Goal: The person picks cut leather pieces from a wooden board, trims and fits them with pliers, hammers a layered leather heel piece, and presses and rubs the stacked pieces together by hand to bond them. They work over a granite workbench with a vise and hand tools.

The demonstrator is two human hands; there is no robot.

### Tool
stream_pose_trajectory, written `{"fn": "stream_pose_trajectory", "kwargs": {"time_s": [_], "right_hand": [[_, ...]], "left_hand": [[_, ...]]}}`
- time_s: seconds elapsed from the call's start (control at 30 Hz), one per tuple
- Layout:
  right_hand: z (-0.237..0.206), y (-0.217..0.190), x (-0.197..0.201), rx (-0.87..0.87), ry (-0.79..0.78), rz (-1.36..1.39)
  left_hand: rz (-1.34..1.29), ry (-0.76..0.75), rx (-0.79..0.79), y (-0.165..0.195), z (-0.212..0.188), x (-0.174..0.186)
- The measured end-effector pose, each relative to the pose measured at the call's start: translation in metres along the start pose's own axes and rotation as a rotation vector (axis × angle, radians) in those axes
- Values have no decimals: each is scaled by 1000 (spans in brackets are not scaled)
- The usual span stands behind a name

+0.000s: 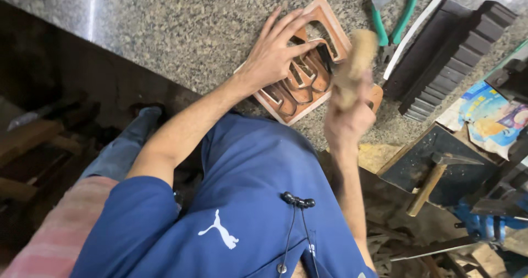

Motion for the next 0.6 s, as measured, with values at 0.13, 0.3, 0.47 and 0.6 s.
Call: {"fn": "stream_pose_trajectory", "kwargs": {"time_s": [0.13,0.3,0.47,0.6], "right_hand": [[22,-12,2,200,-182,-355],[26,-15,17,298,79,-266],[44,-14,-1,336,-104,-475],[43,-10,5,335,9,-376]], "left_hand": [[20,-41,82,2,3,1],[29,23,-34,0,-2,5],[57,-27,5,-1,-1,2],[-5,18,-45,2,0,4]]}}
Point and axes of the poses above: each hand's wrist, its own z-axis towards the middle knuckle, its own x-axis out of the back of the hand, y = z × x, the point moved 2 cm from there along z, towards the middle knuckle, and after that the axes turned 13 degrees about -z, right-handed, at the moved point
